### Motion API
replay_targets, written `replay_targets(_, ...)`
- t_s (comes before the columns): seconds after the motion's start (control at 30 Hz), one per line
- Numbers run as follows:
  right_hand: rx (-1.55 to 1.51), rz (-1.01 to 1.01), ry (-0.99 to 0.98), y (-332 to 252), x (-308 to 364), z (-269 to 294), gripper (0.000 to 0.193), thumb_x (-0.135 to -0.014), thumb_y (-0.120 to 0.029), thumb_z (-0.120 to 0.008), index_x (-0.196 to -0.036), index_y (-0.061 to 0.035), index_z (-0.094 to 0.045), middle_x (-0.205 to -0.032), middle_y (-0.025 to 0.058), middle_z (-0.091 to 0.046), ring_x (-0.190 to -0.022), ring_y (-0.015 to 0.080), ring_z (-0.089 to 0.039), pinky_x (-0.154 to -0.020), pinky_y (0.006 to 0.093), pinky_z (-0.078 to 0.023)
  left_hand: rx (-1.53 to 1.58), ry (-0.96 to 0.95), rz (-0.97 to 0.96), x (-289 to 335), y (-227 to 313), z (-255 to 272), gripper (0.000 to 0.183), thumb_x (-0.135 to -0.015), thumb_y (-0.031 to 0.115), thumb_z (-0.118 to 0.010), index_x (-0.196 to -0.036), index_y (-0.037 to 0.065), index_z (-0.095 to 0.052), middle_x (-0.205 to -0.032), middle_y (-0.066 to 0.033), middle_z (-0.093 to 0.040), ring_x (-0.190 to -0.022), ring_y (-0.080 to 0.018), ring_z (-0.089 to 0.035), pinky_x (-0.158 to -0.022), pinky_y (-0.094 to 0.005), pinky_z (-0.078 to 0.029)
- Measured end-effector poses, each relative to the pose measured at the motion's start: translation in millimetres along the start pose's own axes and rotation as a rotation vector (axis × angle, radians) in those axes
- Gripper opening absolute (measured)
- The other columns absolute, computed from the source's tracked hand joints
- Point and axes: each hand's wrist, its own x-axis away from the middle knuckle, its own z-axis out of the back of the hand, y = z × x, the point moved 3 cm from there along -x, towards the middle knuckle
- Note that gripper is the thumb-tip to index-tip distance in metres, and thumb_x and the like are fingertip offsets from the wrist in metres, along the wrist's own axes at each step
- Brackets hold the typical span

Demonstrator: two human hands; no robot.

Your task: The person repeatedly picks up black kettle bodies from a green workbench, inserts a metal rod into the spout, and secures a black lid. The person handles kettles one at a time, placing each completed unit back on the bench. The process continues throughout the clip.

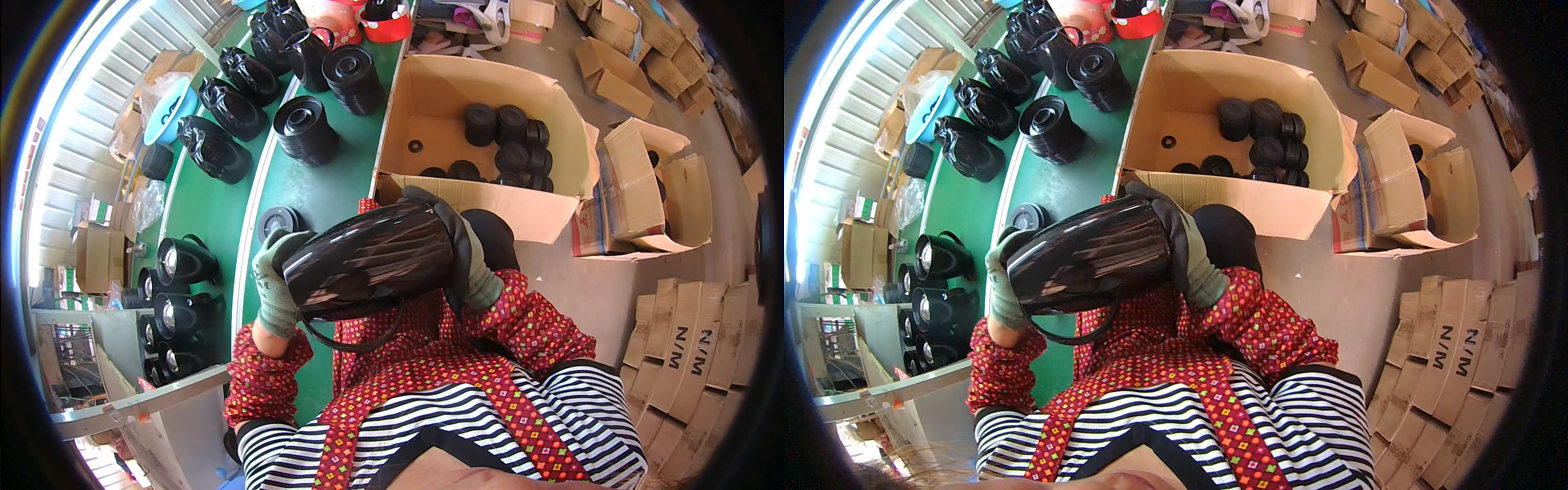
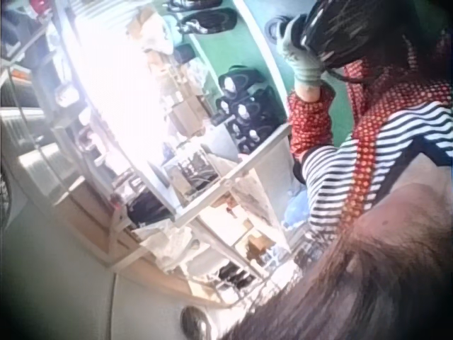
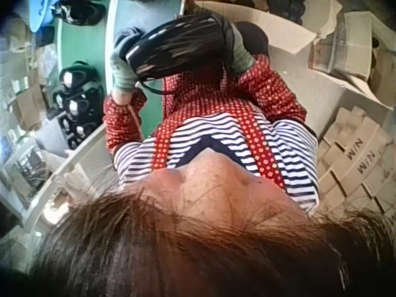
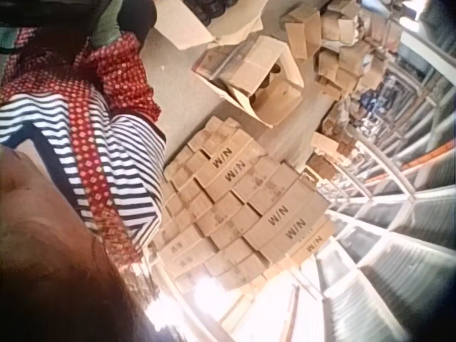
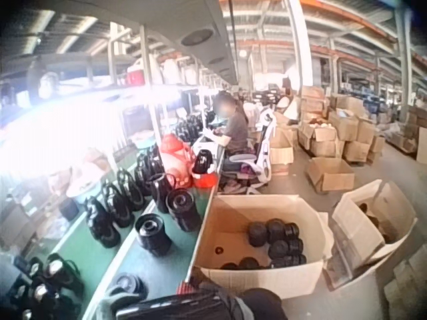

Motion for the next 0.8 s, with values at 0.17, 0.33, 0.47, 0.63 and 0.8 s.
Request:
replay_targets(0.17, -0.121, 0.008, -0.176, 9, 7, 5, 0.054, -0.116, -0.035, -0.04, -0.156, 0.0019, -0.047, -0.149, 0.0139, -0.061, -0.133, 0.024, -0.061, -0.114, 0.0385, -0.049, -0.5, -0.093, -0.331, -4, 50, -8, 0.038, -0.069, 0.009, -0.086, -0.105, 0.0, -0.076, -0.09, -0.0161, -0.068, -0.077, -0.0358, -0.069, -0.071, -0.0398, -0.056)
replay_targets(0.33, 0.994, -0.293, -0.078, -42, -14, 18, 0.045, -0.116, -0.02, -0.041, -0.155, 0.0027, -0.047, -0.134, 0.0157, -0.07, -0.123, 0.023, -0.066, -0.11, 0.0366, -0.051, -0.692, 0.035, -0.685, 49, 30, -34, 0.055, -0.065, 0.015, -0.08, -0.119, 0.003, -0.073, -0.115, -0.0177, -0.066, -0.101, -0.0393, -0.066, -0.084, -0.0509, -0.055)
replay_targets(0.47, 1.217, 0.111, 0.104, -10, -7, 102, 0.035, -0.112, -0.014, -0.05, -0.141, 0.0028, -0.062, -0.13, 0.0158, -0.072, -0.111, 0.0262, -0.071, -0.101, 0.0373, -0.056, -0.422, -0.215, -0.693, 94, 13, -74, 0.067, -0.075, 0.02, -0.081, -0.139, 0.006, -0.065, -0.138, -0.0227, -0.058, -0.118, -0.0428, -0.061, -0.105, -0.0537, -0.052)
replay_targets(0.63, 0.707, -0.118, 0.193, -19, 15, 39, 0.029, -0.105, -0.023, -0.069, -0.095, 0.0046, -0.074, -0.089, 0.0058, -0.075, -0.084, 0.0112, -0.068, -0.077, 0.0285, -0.054, -0.243, -0.536, -0.455, 116, -36, -48, 0.096, -0.073, 0.03, -0.093, -0.153, 0.0, -0.05, -0.157, -0.028, -0.048, -0.139, -0.0472, -0.053, -0.115, -0.0502, -0.046)
replay_targets(0.8, 0.903, 0.268, 0.166, 4, 33, 64, 0.01, -0.1, -0.004, -0.07, -0.105, 0.005, -0.071, -0.109, 0.0125, -0.073, -0.101, 0.0199, -0.07, -0.094, 0.0329, -0.054, -0.944, -0.056, 0.085, 105, -150, 54, 0.114, -0.075, 0.023, -0.092, -0.168, 0.007, -0.027, -0.165, -0.0301, -0.032, -0.146, -0.051, -0.042, -0.122, -0.0529, -0.038)
